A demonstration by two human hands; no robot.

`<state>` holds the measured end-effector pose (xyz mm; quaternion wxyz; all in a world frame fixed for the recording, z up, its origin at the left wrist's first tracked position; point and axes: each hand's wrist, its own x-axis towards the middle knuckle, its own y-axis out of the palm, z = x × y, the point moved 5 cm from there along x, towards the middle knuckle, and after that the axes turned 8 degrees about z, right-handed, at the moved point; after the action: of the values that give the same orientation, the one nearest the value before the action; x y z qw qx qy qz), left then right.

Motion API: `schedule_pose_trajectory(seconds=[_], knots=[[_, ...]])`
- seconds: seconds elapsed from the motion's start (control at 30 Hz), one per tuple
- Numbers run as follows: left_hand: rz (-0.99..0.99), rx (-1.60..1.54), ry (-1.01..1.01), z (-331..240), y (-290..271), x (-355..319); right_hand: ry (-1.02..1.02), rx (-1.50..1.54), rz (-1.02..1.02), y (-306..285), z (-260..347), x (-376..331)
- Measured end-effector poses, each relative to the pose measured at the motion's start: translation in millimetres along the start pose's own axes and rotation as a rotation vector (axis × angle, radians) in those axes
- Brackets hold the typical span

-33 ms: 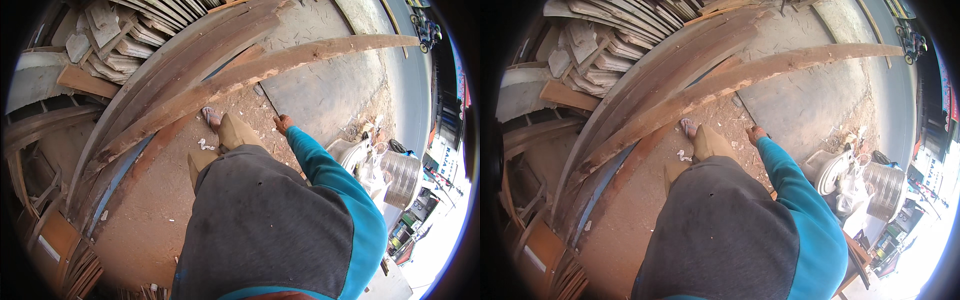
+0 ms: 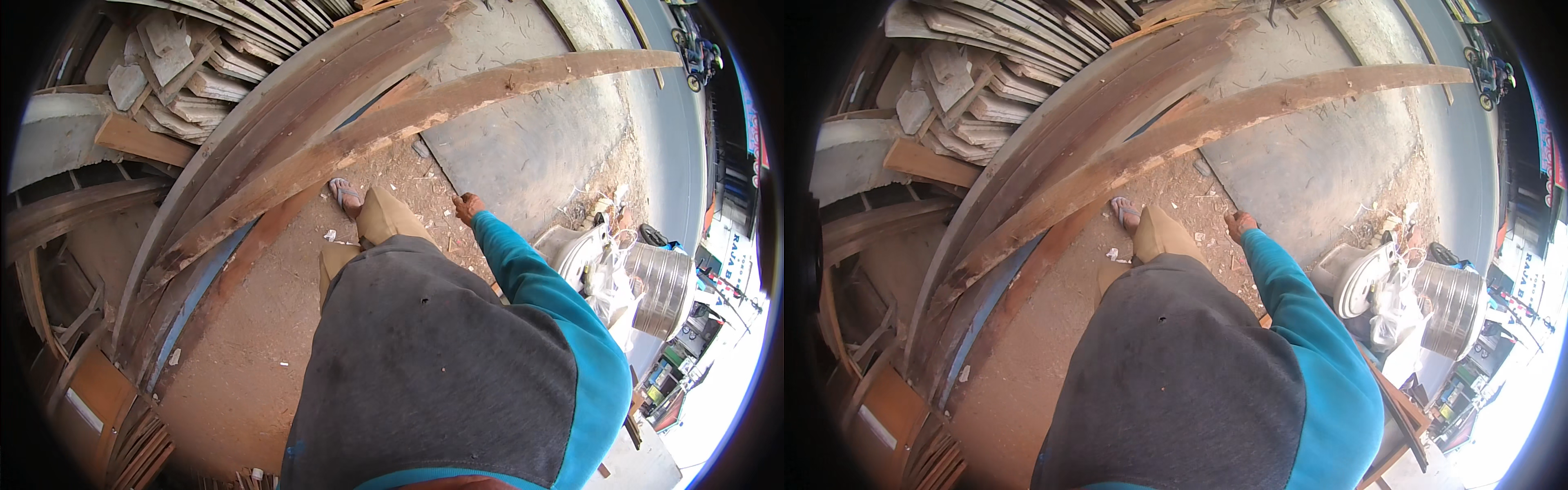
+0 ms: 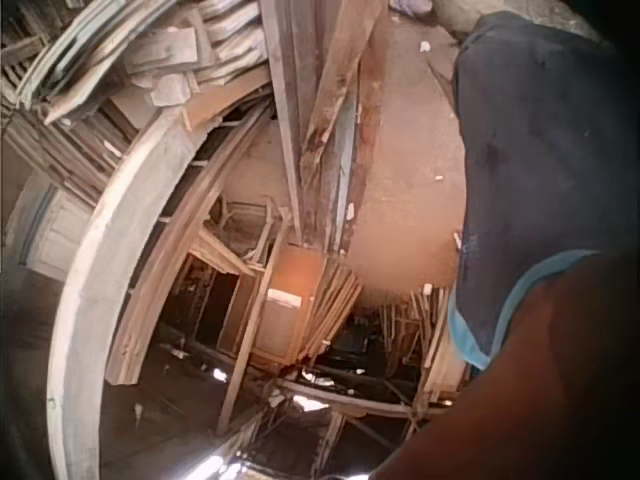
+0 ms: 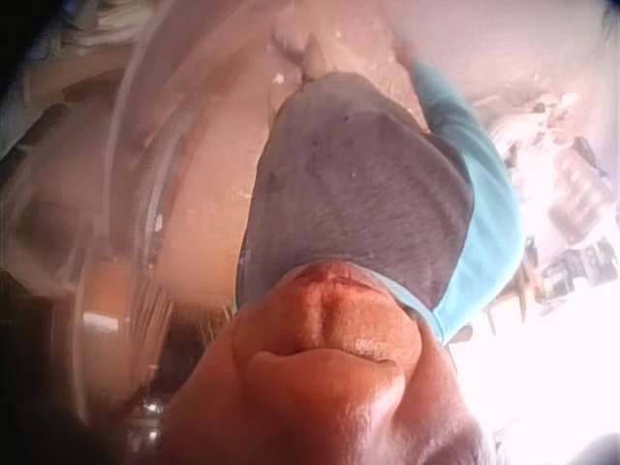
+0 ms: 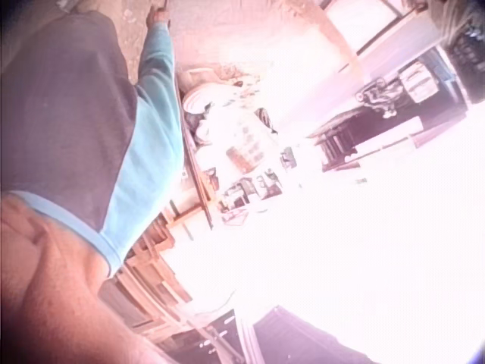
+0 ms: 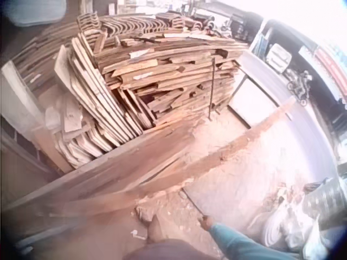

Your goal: The person picks up a small wooden block and a hammer, then repeatedly strikes the block against a long wooden plank to split or shape it. The person moves between different planks and continues hammering the block in various positions.

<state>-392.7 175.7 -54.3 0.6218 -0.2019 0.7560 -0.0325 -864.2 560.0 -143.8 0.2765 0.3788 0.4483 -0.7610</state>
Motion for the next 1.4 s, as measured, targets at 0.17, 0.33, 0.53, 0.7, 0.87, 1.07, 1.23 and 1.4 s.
schedule_pose_trajectory(seconds=[0.17,0.33,0.53,0.7,0.87,1.07,1.23,1.4], knots=[[-0.140,-0.219,0.096,-52.5,-9.1,-18.6,-0.008,-0.013,0.000,21.3,-111.6,-57.2],[-0.422,-0.845,0.353,-33.0,-8.6,0.6,-0.110,-0.327,0.178,43.4,-194.0,-126.0],[-0.219,-0.784,0.132,69.1,137.4,-0.4,-0.336,-0.338,0.051,-76.1,-166.7,-71.6],[-0.135,-0.599,-0.334,97.8,259.1,-61.1,-0.068,0.427,0.063,-151.8,-146.5,-46.3],[-0.042,0.078,0.003,-17.4,330.6,-63.4,-0.236,0.611,0.105,-223.6,-133.7,-11.0],[-0.119,-0.290,0.331,-235.1,308.7,-38.7,-0.059,0.654,0.017,-279.6,-239.1,32.4],[-0.102,-0.471,0.640,-432.7,262.5,-29.3,0.174,0.481,0.083,-355.0,-313.0,91.4],[-0.225,-0.313,0.845,-607.2,146.2,-66.9,0.017,0.787,-0.099,-386.0,-223.9,79.9]])
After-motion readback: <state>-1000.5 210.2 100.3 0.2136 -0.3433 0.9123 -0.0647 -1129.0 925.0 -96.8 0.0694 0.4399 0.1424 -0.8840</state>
